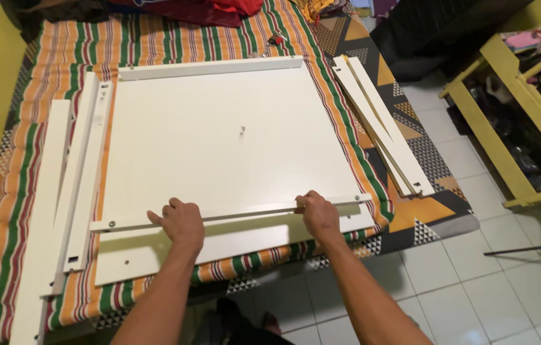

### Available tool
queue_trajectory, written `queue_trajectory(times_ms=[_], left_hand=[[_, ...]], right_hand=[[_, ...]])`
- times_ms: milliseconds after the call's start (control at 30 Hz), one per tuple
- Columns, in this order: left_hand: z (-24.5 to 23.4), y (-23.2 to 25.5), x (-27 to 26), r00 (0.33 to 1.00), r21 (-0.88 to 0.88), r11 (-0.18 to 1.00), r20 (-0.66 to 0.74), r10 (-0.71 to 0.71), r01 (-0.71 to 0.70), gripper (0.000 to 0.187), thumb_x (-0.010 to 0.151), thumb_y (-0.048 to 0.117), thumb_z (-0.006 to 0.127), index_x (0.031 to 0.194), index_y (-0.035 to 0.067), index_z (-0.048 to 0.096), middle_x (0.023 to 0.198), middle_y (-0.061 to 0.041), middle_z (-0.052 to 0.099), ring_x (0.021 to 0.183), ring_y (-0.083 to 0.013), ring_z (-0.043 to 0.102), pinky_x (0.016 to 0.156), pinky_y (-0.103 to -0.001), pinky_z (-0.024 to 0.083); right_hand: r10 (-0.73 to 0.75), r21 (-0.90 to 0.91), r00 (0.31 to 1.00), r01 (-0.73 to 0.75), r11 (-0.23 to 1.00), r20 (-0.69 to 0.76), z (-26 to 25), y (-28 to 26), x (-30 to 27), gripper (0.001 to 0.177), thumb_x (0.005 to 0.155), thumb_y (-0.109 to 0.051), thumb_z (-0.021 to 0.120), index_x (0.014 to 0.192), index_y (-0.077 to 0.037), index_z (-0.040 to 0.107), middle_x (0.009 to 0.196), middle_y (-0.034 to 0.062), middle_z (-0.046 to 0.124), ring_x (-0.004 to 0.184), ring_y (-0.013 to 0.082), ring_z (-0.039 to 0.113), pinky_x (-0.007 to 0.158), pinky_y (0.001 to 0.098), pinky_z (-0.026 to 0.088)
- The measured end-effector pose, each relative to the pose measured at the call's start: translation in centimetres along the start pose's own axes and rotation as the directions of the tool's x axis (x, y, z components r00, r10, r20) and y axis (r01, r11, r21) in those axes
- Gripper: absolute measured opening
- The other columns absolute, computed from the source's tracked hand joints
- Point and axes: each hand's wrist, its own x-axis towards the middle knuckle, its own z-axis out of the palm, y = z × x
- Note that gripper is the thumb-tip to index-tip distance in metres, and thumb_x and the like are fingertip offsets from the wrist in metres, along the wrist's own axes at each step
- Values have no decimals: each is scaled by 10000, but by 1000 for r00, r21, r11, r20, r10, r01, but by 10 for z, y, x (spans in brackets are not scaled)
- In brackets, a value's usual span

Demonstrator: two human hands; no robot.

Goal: The person assembles a white flat-pack furniture panel by attaching side rails and inserting cam-lock fasteners. They align the rails to the panel edges, insert the fasteners into pre-drilled holes, and tighten them by hand. The work is performed on a bed with striped bedding in a cluttered room.

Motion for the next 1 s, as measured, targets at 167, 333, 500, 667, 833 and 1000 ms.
queue_trajectory(times_ms=[167, 333, 500, 667, 833, 1000], left_hand=[[7, 5, -17, 1000, -1, 1000, 19, -17, 17, 193, 872, 82, 756, 1063, 60, 781, 1280, -168, 602, 1201, -375, 607, 1213, -692, 216], [19, 1, -20, 993, 25, 999, 116, -30, 27, 293, 865, 114, 763, 1148, 38, 753, 1339, -222, 565, 1244, -464, 575, 1180, -684, 250], [37, 0, -23, 993, 46, 999, 118, -8, 2, 336, 888, 129, 746, 1206, 18, 742, 1355, -259, 574, 1267, -519, 560, 1149, -660, 334], [45, 17, -17, 988, 75, 994, 136, 72, -83, 301, 915, 137, 706, 1186, 7, 718, 1372, -245, 559, 1259, -461, 574, 1144, -638, 363], [56, 89, -16, 849, -146, 837, -61, 525, -528, 172, 901, 25, 648, 1067, 45, 683, 1164, -166, 657, 1074, -334, 672, 889, -502, 581], [49, 156, -29, 828, -137, 818, -56, 557, -559, 141, 954, 121, 621, 1064, 117, 709, 1164, -99, 649, 1072, -333, 677, 823, -501, 599]], right_hand=[[-22, -10, 999, 22, 1000, 25, 0, 7, -8, 102, 894, -171, 678, 882, -172, 779, 978, 94, 699, 844, 348, 714, 732, 496, 563], [-74, 1, 997, 74, 997, 6, 9, 7, -9, 117, 903, -150, 658, 895, -162, 775, 1000, 84, 715, 842, 349, 723, 725, 494, 569], [-102, 35, 995, 102, 994, -5, 20, 6, -17, 124, 899, -162, 664, 908, -153, 787, 980, 106, 717, 833, 357, 721, 726, 495, 566], [-75, 25, 996, 74, 997, 40, 20, 8, -12, 151, 910, -182, 646, 890, -162, 795, 988, 111, 717, 838, 351, 723, 735, 490, 568], [-39, 15, 996, 38, 999, 82, 24, 9, -17, 173, 916, -169, 617, 899, -176, 789, 999, 92, 721, 882, 347, 718, 768, 478, 567], [23, 77, 994, -31, 997, 107, 18, 21, -16, 209, 881, -151, 675, 1057, -210, 771, 1108, 41, 717, 966, 291, 718, 860, 428, 571]])
